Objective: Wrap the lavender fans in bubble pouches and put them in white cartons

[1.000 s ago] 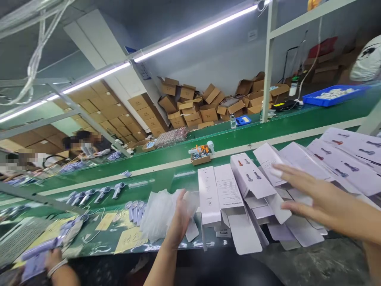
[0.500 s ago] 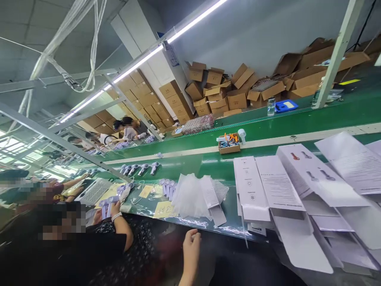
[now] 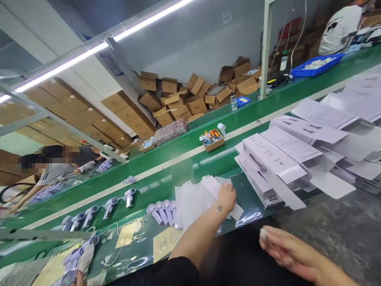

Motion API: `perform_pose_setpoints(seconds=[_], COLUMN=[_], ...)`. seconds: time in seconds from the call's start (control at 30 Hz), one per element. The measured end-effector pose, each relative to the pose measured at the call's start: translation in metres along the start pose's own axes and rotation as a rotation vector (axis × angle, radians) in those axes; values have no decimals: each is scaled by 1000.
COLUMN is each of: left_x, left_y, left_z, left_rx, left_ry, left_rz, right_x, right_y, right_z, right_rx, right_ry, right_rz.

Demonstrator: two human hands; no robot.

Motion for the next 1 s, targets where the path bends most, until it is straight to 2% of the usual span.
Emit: perform_pose_setpoints(seconds=[0.1, 0.17, 0.23, 0.33, 0.4, 0.5, 0.57, 0.6, 0.63, 0.7, 0.77, 0.83, 0.87, 0.9, 0.97, 1.0], left_x=[6, 2, -6, -25, -39, -54, -58, -59, -59, -59, -60, -62, -61, -60, -58, -57], left_y=[3, 7, 13, 25, 32, 35, 37, 39, 42, 50, 59, 63, 60, 54, 43, 40], left_z=[-7, -4, 9, 45, 75, 112, 122, 121, 117, 96, 61, 16, -8, -31, -71, -86], left_rx=[-12, -5, 6, 22, 28, 13, -21, -48, -87, -228, -427, -568, -572, -542, -436, -380], left_ry=[97, 119, 107, 46, -44, -184, -253, -287, -322, -403, -478, -466, -387, -276, -73, 23], left_rz=[-14, -13, -19, -5, 28, 56, 55, 49, 40, 35, 107, 195, 163, 51, -132, -158], right_x=[53, 82, 103, 121, 124, 123, 121, 121, 121, 117, 107, 97, 93, 91, 92, 96], right_y=[-17, -24, -22, -4, 18, 55, 74, 81, 87, 97, 107, 115, 119, 122, 129, 132], right_z=[-28, -40, -49, -66, -82, -103, -106, -103, -98, -81, -65, -58, -57, -58, -61, -62], right_rx=[285, 344, 356, 356, 346, 335, 274, 216, 139, -86, -403, -730, -867, -982, -1163, -1229], right_ry=[32, 27, 49, 119, 192, 227, 129, 39, -71, -317, -518, -627, -665, -702, -799, -857], right_rz=[-131, -197, -214, -212, -143, 112, 288, 355, 414, 534, 698, 835, 858, 839, 703, 607])
Point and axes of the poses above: each hand's wrist, its own x-axis towards the middle knuckle, its own z-axis out of the back of the hand, y = z × x, the point moved 3 cm from there along x, towards the middle knuckle, and after that the axes turned 8 degrees about -z, right-handed, at the moved point
